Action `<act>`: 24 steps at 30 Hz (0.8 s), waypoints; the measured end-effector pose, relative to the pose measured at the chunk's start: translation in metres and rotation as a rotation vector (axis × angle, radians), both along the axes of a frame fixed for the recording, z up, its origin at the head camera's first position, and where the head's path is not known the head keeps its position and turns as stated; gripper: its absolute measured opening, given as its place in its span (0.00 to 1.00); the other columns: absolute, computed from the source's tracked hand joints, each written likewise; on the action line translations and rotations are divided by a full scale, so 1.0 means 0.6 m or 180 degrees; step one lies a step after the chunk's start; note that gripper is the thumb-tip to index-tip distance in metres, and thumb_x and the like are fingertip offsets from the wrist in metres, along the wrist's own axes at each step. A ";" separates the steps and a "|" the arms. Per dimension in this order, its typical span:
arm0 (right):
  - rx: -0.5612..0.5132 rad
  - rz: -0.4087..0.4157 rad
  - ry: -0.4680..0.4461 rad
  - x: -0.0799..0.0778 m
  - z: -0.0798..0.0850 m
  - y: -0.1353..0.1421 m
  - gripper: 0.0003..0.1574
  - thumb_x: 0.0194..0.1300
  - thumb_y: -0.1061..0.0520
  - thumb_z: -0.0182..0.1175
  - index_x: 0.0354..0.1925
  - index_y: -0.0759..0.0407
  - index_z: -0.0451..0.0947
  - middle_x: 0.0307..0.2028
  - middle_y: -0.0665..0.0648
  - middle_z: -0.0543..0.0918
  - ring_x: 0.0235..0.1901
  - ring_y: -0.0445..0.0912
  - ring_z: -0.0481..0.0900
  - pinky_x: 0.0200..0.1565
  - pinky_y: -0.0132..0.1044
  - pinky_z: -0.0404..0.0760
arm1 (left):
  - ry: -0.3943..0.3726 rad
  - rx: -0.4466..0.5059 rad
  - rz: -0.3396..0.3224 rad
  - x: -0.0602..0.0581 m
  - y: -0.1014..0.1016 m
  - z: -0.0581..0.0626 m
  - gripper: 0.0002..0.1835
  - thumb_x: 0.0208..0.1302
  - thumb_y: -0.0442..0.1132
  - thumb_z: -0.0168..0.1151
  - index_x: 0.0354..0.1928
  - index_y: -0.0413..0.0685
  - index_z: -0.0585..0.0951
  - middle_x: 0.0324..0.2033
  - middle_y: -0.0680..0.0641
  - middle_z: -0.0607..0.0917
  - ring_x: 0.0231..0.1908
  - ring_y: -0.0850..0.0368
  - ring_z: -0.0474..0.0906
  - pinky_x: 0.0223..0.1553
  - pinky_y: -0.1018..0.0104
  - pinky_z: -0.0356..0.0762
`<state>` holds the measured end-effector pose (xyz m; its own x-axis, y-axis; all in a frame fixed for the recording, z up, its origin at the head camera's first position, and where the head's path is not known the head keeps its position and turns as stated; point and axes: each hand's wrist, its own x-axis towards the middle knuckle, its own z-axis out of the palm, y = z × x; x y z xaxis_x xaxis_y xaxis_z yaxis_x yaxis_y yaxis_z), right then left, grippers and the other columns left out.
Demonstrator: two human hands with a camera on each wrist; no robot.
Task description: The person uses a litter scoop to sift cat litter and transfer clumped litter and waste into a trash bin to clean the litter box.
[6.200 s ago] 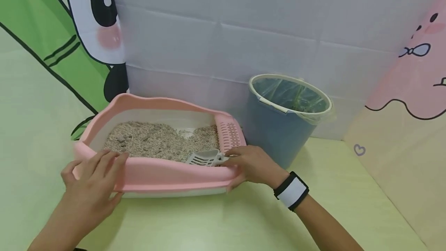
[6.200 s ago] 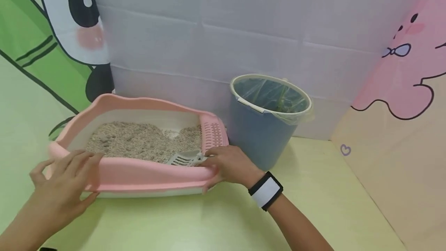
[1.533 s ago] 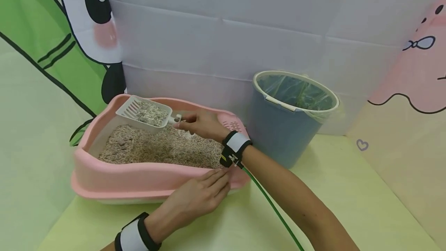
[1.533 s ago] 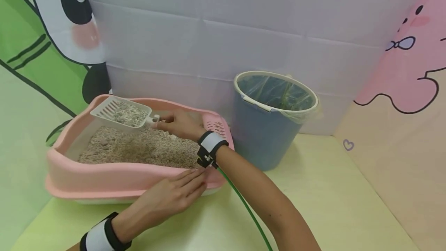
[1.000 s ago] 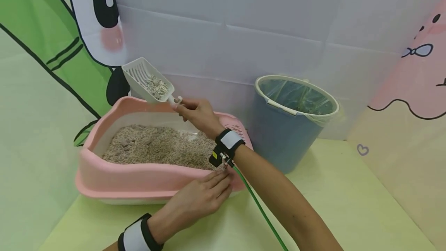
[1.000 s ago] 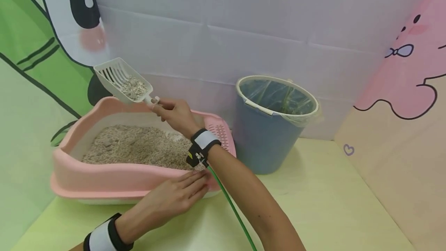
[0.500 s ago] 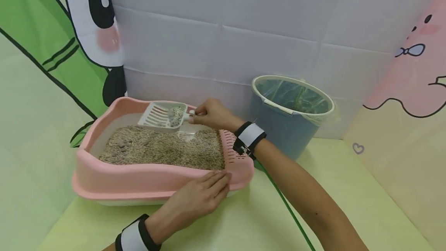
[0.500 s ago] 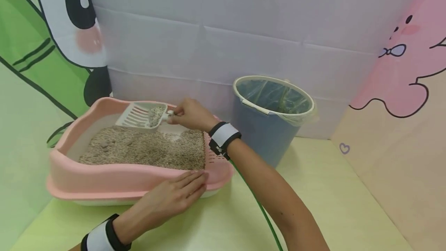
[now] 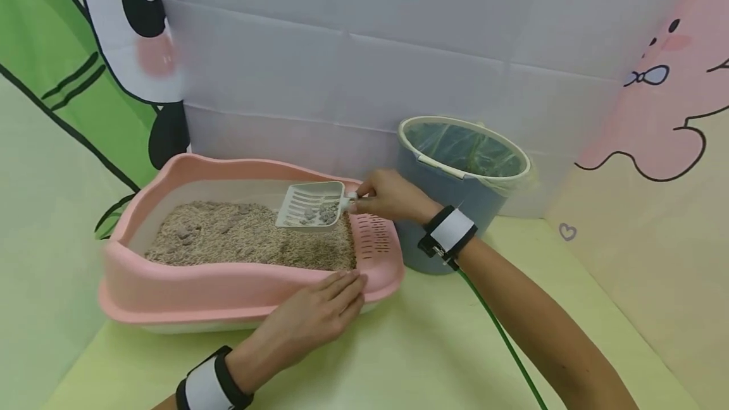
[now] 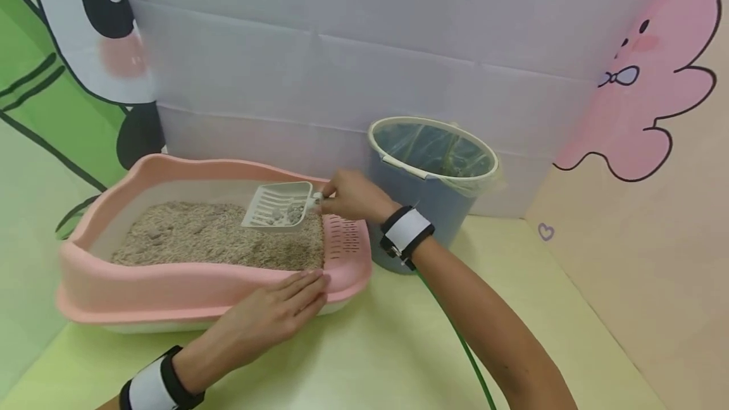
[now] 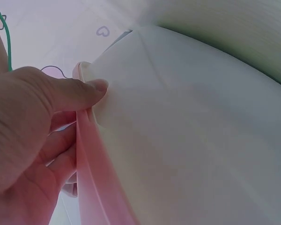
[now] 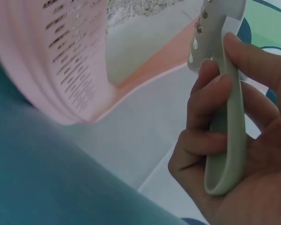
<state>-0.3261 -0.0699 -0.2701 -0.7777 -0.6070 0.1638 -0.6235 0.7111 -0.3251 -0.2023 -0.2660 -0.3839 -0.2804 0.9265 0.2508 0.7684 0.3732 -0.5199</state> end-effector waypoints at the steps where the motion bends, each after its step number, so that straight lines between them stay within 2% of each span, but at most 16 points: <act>1: 0.0038 -0.0022 0.0010 0.001 0.001 0.005 0.11 0.60 0.50 0.64 0.25 0.52 0.84 0.12 0.49 0.72 0.10 0.40 0.59 0.16 0.31 0.58 | -0.0032 0.0040 -0.0029 -0.001 0.000 -0.001 0.28 0.55 0.28 0.63 0.60 0.39 0.72 0.63 0.37 0.69 0.63 0.43 0.60 0.65 0.54 0.58; 4: 0.0129 0.0003 0.0031 0.003 0.005 0.012 0.10 0.60 0.48 0.64 0.30 0.52 0.85 0.16 0.50 0.78 0.11 0.39 0.61 0.16 0.31 0.59 | -0.0111 0.0165 -0.0101 -0.005 -0.004 -0.005 0.28 0.50 0.26 0.65 0.57 0.37 0.74 0.61 0.35 0.71 0.62 0.42 0.61 0.64 0.53 0.61; 5: 0.0157 0.0030 0.0025 0.003 0.005 0.014 0.10 0.60 0.48 0.64 0.29 0.52 0.85 0.16 0.50 0.77 0.11 0.39 0.60 0.16 0.31 0.58 | -0.0134 0.0199 -0.0127 -0.006 -0.006 -0.006 0.29 0.48 0.25 0.66 0.56 0.36 0.75 0.61 0.35 0.71 0.62 0.42 0.61 0.63 0.52 0.62; 9: 0.0119 -0.0004 -0.0023 0.007 0.005 0.042 0.15 0.60 0.49 0.63 0.20 0.52 0.80 0.12 0.48 0.67 0.10 0.38 0.56 0.15 0.31 0.54 | -0.0164 0.0223 -0.0249 -0.016 0.007 -0.008 0.30 0.46 0.23 0.67 0.56 0.36 0.75 0.61 0.35 0.71 0.62 0.41 0.61 0.63 0.52 0.63; 11: -0.0015 -0.0038 -0.0108 0.009 0.005 0.045 0.17 0.60 0.49 0.64 0.17 0.51 0.78 0.11 0.48 0.60 0.09 0.39 0.53 0.15 0.31 0.52 | -0.0171 0.0206 -0.0231 -0.015 0.007 -0.007 0.30 0.47 0.24 0.67 0.57 0.36 0.74 0.62 0.35 0.70 0.63 0.42 0.60 0.63 0.52 0.62; 13: -0.0201 -0.0085 -0.0199 0.012 0.007 0.049 0.19 0.60 0.47 0.63 0.16 0.52 0.77 0.10 0.48 0.58 0.09 0.39 0.52 0.14 0.32 0.52 | -0.0160 0.0184 -0.0220 -0.015 0.009 -0.005 0.29 0.49 0.25 0.67 0.57 0.37 0.74 0.62 0.36 0.70 0.63 0.43 0.59 0.64 0.52 0.61; 15: -0.0416 -0.0176 -0.0309 0.017 0.015 0.051 0.18 0.61 0.46 0.62 0.18 0.51 0.81 0.10 0.48 0.61 0.09 0.40 0.53 0.14 0.32 0.54 | -0.0132 0.0167 -0.0219 -0.015 0.010 -0.005 0.28 0.51 0.26 0.65 0.57 0.37 0.74 0.62 0.36 0.70 0.63 0.43 0.60 0.64 0.53 0.60; 16: -0.0543 -0.0228 -0.0377 0.019 0.020 0.051 0.15 0.60 0.45 0.62 0.21 0.49 0.83 0.11 0.47 0.65 0.10 0.41 0.56 0.14 0.33 0.55 | -0.0122 0.0175 -0.0228 -0.015 0.011 -0.005 0.27 0.52 0.26 0.63 0.57 0.37 0.74 0.62 0.36 0.70 0.63 0.43 0.60 0.64 0.53 0.61; 20: -0.0940 -0.0341 -0.0537 0.026 0.053 0.043 0.12 0.61 0.44 0.62 0.30 0.47 0.86 0.21 0.52 0.81 0.17 0.45 0.69 0.18 0.35 0.64 | -0.0067 0.0257 -0.0279 -0.014 0.009 -0.006 0.22 0.57 0.25 0.49 0.56 0.36 0.75 0.61 0.35 0.71 0.62 0.42 0.62 0.64 0.52 0.61; 22: -0.1099 -0.0360 -0.0602 0.026 0.072 0.040 0.11 0.60 0.44 0.63 0.34 0.48 0.86 0.27 0.54 0.84 0.23 0.48 0.74 0.21 0.36 0.68 | -0.0067 0.0303 -0.0296 -0.014 0.006 -0.007 0.23 0.57 0.25 0.43 0.55 0.35 0.75 0.60 0.35 0.72 0.61 0.42 0.62 0.64 0.52 0.61; 24: -0.1177 -0.0373 -0.0591 0.025 0.092 0.041 0.12 0.59 0.45 0.64 0.36 0.48 0.86 0.28 0.57 0.83 0.24 0.50 0.74 0.21 0.36 0.67 | -0.0069 0.0305 -0.0281 -0.012 0.003 -0.008 0.23 0.56 0.24 0.44 0.55 0.35 0.75 0.60 0.35 0.72 0.61 0.42 0.63 0.64 0.52 0.61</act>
